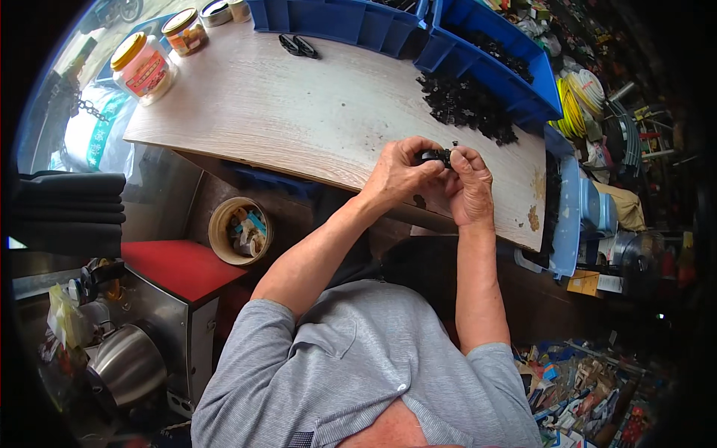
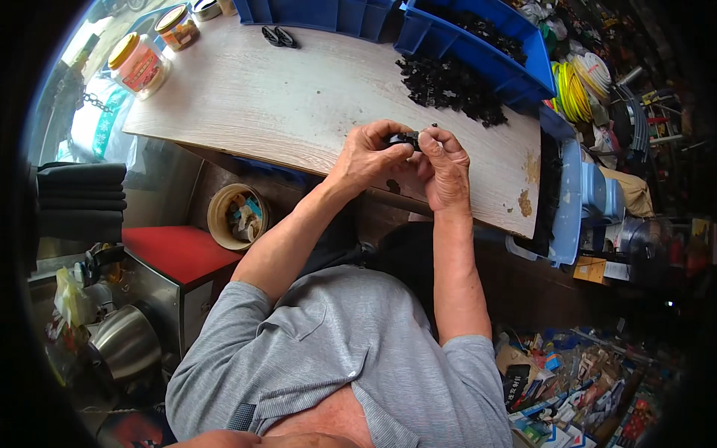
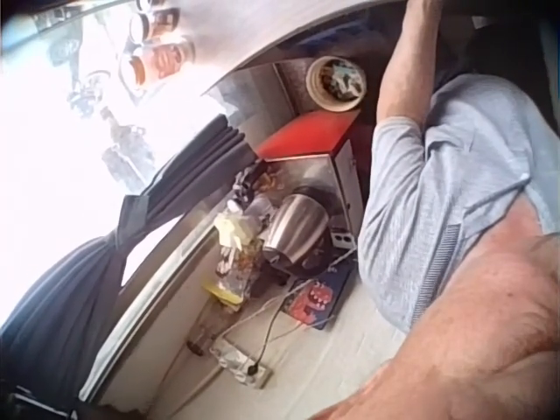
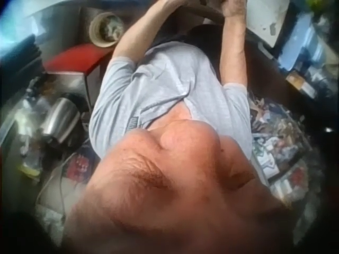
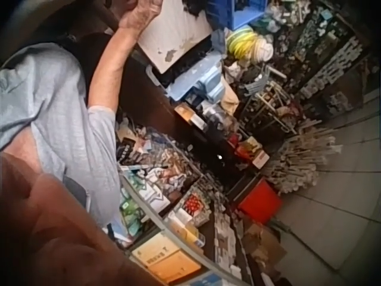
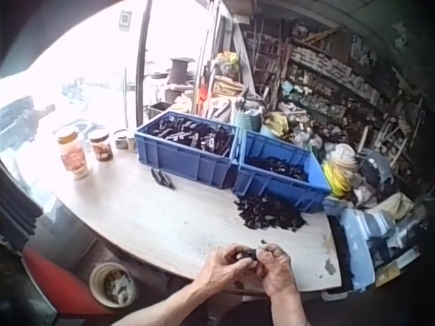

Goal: Manually assembling or sorting small black plastic components at a workstation.

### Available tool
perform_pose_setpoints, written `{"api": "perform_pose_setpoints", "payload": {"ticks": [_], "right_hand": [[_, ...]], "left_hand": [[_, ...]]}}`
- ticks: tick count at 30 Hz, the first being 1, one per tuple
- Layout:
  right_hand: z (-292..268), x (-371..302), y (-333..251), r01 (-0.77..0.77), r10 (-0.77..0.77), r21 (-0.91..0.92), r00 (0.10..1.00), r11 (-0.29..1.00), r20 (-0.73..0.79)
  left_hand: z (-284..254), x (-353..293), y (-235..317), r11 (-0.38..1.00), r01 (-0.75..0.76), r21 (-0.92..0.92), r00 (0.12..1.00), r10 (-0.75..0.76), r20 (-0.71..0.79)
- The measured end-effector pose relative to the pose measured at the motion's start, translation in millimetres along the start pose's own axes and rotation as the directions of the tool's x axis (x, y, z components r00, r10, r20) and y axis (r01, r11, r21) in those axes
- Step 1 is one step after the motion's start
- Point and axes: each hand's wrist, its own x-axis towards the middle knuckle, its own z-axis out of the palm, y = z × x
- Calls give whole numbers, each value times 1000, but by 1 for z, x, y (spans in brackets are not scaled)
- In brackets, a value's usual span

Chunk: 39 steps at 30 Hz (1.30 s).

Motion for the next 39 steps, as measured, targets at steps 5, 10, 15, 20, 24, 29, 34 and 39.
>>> {"api": "perform_pose_setpoints", "payload": {"ticks": [5, 10, 15, 20, 24, 29, 34, 39], "right_hand": [[-4, 1, -1, -35, 35, -2, 999, 999, 6], [13, -1, -1, -81, 84, 61, 995, 995, -49], [2, 4, -3, -66, 61, -149, 998, 987, -35], [12, -2, -14, -201, 201, -309, 979, 930, -31], [14, -5, -5, -91, 86, -273, 996, 958, -30], [2, -8, -9, -27, 17, -181, 998, 983, -54], [-69, 5, -44, -10, 11, 6, 902, 1000, -431], [-96, 2, -86, 24, -68, -70, 686, 997, -724]], "left_hand": [[0, 0, 3, 1000, 22, 4, 1000, -22, 6], [2, 4, 6, 997, 54, 60, 993, -48, -106], [5, 5, 4, 996, 66, -60, 984, -75, -159], [6, -1, 9, 971, 96, -219, 976, -135, -173], [5, -5, 14, 979, 79, -187, 988, -103, -119], [4, -4, 7, 999, 35, -19, 996, -37, -84], [12, 14, 6, 748, -224, 625, 923, 369, -111], [26, 58, -10, 235, -447, 863, 825, 481, 297]]}}
